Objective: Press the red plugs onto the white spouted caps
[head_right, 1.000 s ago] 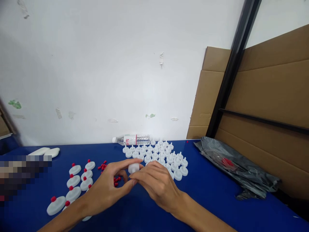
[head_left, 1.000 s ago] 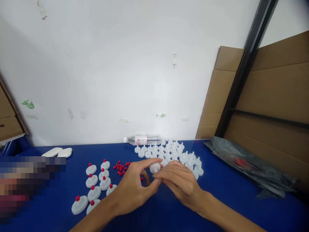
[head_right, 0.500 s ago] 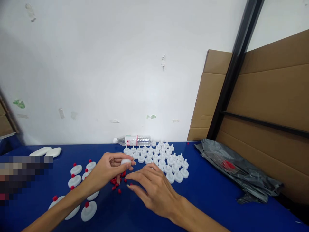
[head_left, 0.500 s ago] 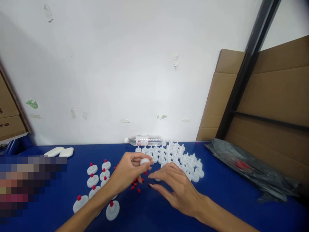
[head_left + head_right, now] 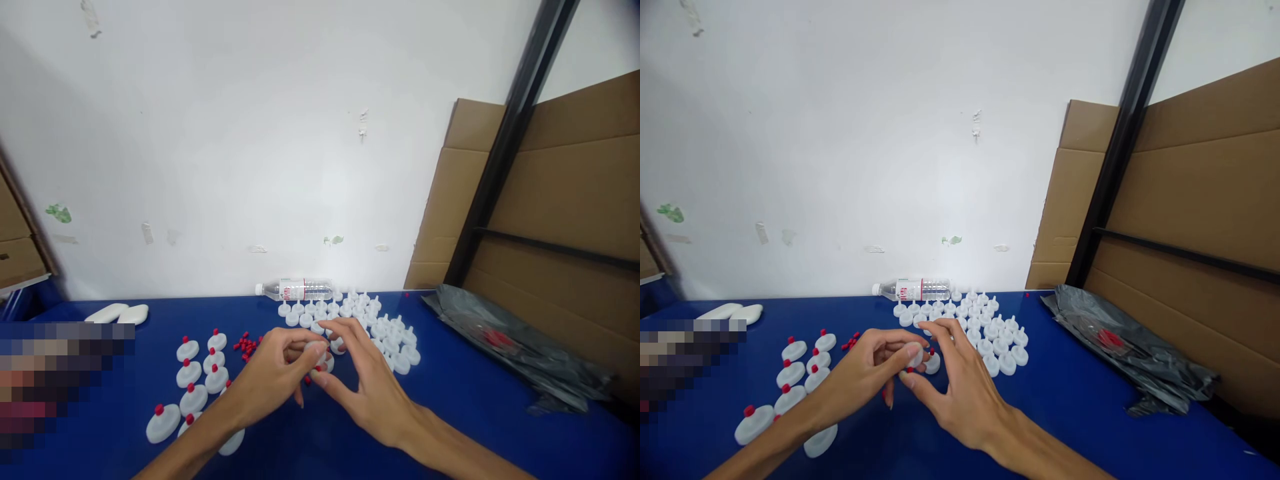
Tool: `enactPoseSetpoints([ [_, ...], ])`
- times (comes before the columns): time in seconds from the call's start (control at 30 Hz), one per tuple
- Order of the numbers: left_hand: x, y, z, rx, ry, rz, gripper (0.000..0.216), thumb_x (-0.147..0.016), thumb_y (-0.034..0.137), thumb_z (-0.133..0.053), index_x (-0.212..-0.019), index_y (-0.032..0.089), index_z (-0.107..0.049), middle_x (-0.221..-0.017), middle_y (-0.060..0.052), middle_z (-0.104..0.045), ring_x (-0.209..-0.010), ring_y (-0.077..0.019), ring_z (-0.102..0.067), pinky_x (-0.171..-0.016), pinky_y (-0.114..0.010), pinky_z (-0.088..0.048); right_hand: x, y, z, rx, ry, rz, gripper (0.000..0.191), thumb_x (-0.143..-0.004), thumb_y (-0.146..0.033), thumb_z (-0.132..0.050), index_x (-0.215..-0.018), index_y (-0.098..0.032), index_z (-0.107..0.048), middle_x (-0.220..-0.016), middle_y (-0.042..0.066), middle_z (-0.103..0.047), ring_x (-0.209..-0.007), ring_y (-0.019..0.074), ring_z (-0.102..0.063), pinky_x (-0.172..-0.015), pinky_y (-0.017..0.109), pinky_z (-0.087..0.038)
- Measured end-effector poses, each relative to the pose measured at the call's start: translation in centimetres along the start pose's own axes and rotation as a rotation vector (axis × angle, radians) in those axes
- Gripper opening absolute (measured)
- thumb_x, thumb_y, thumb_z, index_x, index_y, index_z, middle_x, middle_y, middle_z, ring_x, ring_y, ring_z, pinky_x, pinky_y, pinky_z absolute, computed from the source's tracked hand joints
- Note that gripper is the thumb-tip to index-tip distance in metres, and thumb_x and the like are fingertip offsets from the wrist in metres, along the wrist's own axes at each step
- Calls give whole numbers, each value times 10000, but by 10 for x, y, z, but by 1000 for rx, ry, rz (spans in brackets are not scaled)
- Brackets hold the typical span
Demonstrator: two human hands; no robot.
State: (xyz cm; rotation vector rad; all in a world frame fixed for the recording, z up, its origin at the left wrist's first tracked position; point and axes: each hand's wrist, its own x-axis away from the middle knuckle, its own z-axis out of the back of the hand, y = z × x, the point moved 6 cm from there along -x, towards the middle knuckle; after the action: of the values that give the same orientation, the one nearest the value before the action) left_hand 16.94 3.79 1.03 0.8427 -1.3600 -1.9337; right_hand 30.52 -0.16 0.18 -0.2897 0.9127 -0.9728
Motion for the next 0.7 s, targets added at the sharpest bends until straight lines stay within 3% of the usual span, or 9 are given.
enactPoseSetpoints([
  [0.1,2,2,-9,124,-129,-19,435,-866,475,-684,-1158,153,-694,-961,-79,-713,-707,-150,-650,-512,-211,-555,-1,2,0,-132,-60,-22,551,-932,-444,-628,-1436,-298,-458,-1319,84,-590,-1147,246,-608,-998,426,-509],
  [0.23,2,0,-15,239,-201,13,465,-743,391,-823,-1121,145,-709,-1062,-111,-718,-925,-235,-673,-534,-198,-554,-5,-1,-4,-486,-189,-85,600,-873,-568,-673,-1363,-241,-561,-1140,77,-704,-967,232,-688,-871,381,-572],
  [0.47,2,4,-14,288,-221,7,351,-785,321,-799,-1068,128,-722,-1019,-109,-739,-881,-215,-693,-540,-198,-557,-9,-5,-5,-603,-215,-123,475,-853,-506,-722,-1253,-256,-659,-1046,39,-731,-904,204,-692,-818,330,-565],
  [0.6,4,6,-15,315,-252,23,504,-747,259,-827,-1218,181,-665,-1105,-103,-724,-955,-228,-681,-556,-206,-557,-8,2,-5,-598,-172,-162,508,-823,-480,-763,-1260,-254,-634,-999,37,-728,-893,208,-694,-775,324,-567],
  [0.7,5,4,-15,276,-257,51,679,-659,170,-875,-1287,237,-624,-1083,-58,-726,-905,-181,-673,-623,-206,-547,-8,4,-7,-670,-183,-191,438,-896,-491,-681,-1253,-247,-611,-970,37,-725,-834,192,-701,-748,324,-569],
])
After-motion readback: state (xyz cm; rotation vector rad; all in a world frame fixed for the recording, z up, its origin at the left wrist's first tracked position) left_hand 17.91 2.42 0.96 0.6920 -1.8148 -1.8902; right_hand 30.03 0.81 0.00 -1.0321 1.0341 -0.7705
